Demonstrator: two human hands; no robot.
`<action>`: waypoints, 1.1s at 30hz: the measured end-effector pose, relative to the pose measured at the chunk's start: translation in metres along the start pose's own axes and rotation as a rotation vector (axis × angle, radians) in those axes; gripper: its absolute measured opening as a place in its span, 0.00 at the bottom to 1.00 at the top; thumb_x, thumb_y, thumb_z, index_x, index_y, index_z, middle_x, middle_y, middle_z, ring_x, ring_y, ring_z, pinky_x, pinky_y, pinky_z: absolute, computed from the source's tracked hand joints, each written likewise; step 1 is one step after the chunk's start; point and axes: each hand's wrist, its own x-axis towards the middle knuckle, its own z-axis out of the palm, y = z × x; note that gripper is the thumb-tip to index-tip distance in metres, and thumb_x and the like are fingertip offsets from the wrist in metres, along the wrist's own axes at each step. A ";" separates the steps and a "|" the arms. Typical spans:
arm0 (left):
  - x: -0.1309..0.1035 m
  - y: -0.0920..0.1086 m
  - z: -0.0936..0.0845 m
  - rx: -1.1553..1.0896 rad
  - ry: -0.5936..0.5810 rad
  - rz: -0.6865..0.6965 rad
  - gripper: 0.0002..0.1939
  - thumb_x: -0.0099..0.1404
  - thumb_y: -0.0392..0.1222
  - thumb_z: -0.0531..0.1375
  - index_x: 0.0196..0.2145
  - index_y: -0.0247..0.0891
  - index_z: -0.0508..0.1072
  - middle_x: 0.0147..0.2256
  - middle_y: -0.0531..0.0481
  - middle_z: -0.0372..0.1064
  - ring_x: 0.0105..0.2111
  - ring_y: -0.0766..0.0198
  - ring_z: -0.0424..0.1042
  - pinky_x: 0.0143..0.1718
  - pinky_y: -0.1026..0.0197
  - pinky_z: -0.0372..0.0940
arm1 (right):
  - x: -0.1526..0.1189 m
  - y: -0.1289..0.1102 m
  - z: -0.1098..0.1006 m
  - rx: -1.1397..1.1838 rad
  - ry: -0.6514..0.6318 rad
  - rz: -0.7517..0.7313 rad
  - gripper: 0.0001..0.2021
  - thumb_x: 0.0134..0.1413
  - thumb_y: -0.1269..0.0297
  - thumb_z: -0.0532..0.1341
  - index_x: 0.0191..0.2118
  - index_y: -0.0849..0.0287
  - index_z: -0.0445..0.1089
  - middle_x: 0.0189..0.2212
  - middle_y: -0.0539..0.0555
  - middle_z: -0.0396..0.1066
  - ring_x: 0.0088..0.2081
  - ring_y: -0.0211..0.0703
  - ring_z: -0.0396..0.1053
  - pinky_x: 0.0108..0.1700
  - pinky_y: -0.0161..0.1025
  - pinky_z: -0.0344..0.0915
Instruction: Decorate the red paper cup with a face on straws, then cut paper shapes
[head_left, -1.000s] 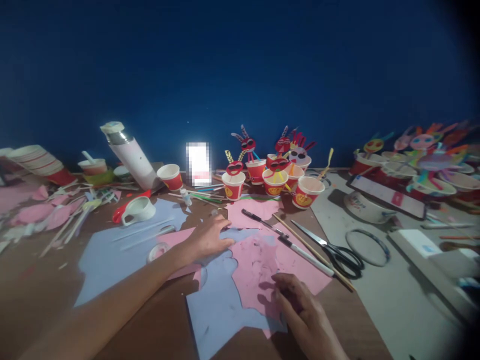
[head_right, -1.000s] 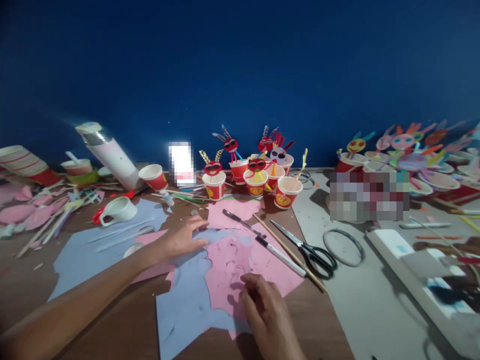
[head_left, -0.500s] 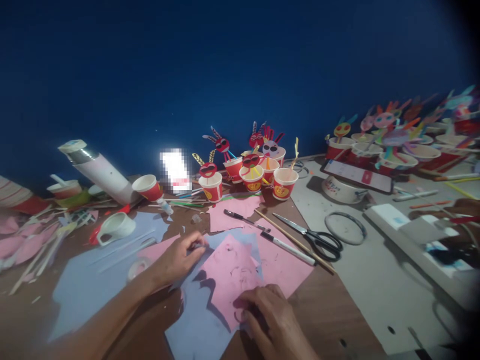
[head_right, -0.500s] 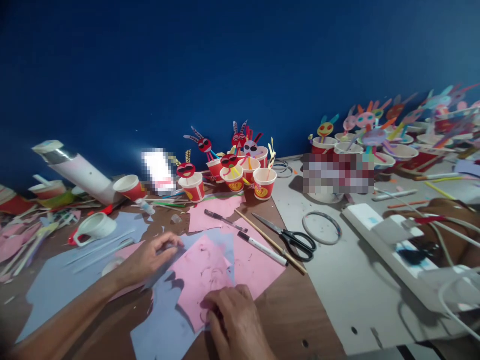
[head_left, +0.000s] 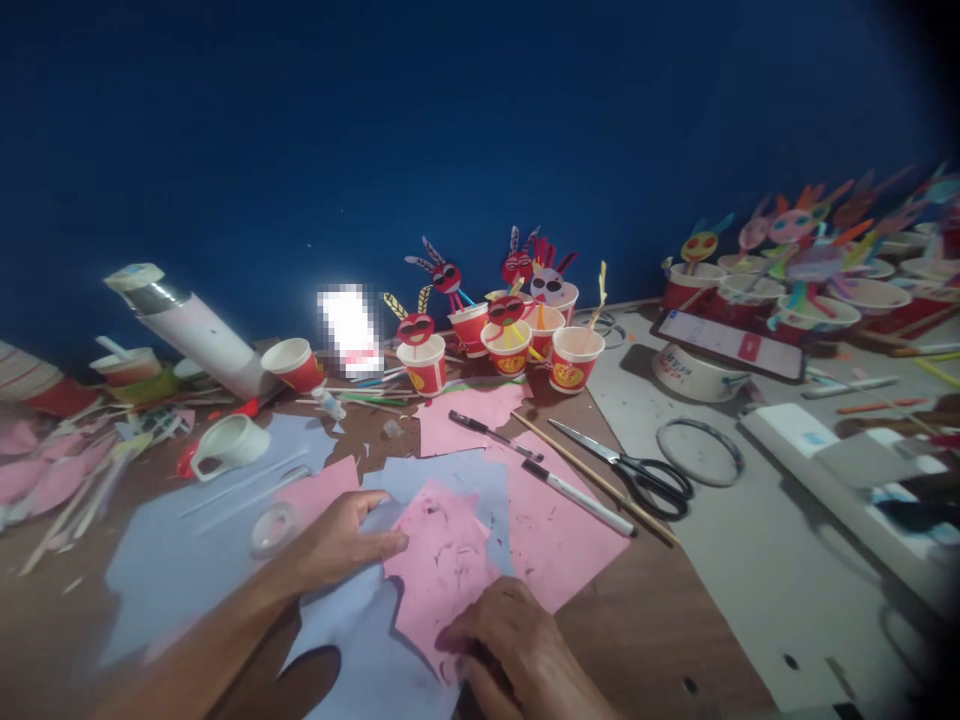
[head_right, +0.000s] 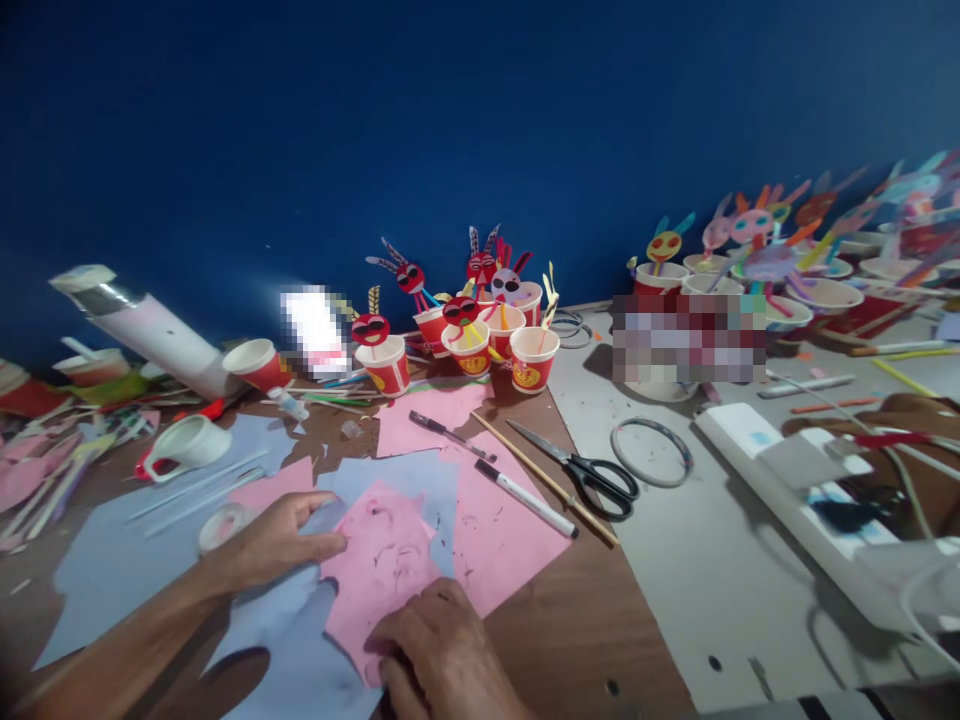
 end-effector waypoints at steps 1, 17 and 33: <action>0.002 -0.001 0.001 0.024 0.015 0.003 0.14 0.53 0.48 0.59 0.35 0.36 0.71 0.36 0.50 0.72 0.40 0.52 0.69 0.41 0.59 0.63 | 0.000 -0.003 -0.002 0.002 -0.017 0.017 0.12 0.47 0.77 0.56 0.37 0.56 0.70 0.30 0.51 0.71 0.35 0.43 0.65 0.38 0.37 0.62; -0.046 -0.030 -0.111 -0.540 0.385 -0.245 0.16 0.51 0.47 0.59 0.39 0.42 0.67 0.18 0.59 0.69 0.16 0.65 0.67 0.19 0.65 0.61 | -0.014 0.022 -0.042 -0.093 0.320 0.241 0.10 0.57 0.65 0.55 0.45 0.51 0.65 0.37 0.51 0.71 0.40 0.43 0.69 0.39 0.36 0.67; 0.039 0.010 -0.009 0.509 0.112 0.308 0.07 0.56 0.35 0.51 0.31 0.38 0.68 0.42 0.47 0.64 0.43 0.55 0.63 0.44 0.54 0.58 | -0.025 0.026 -0.043 -0.122 0.431 0.231 0.08 0.57 0.64 0.56 0.42 0.53 0.67 0.35 0.50 0.73 0.37 0.41 0.71 0.36 0.32 0.68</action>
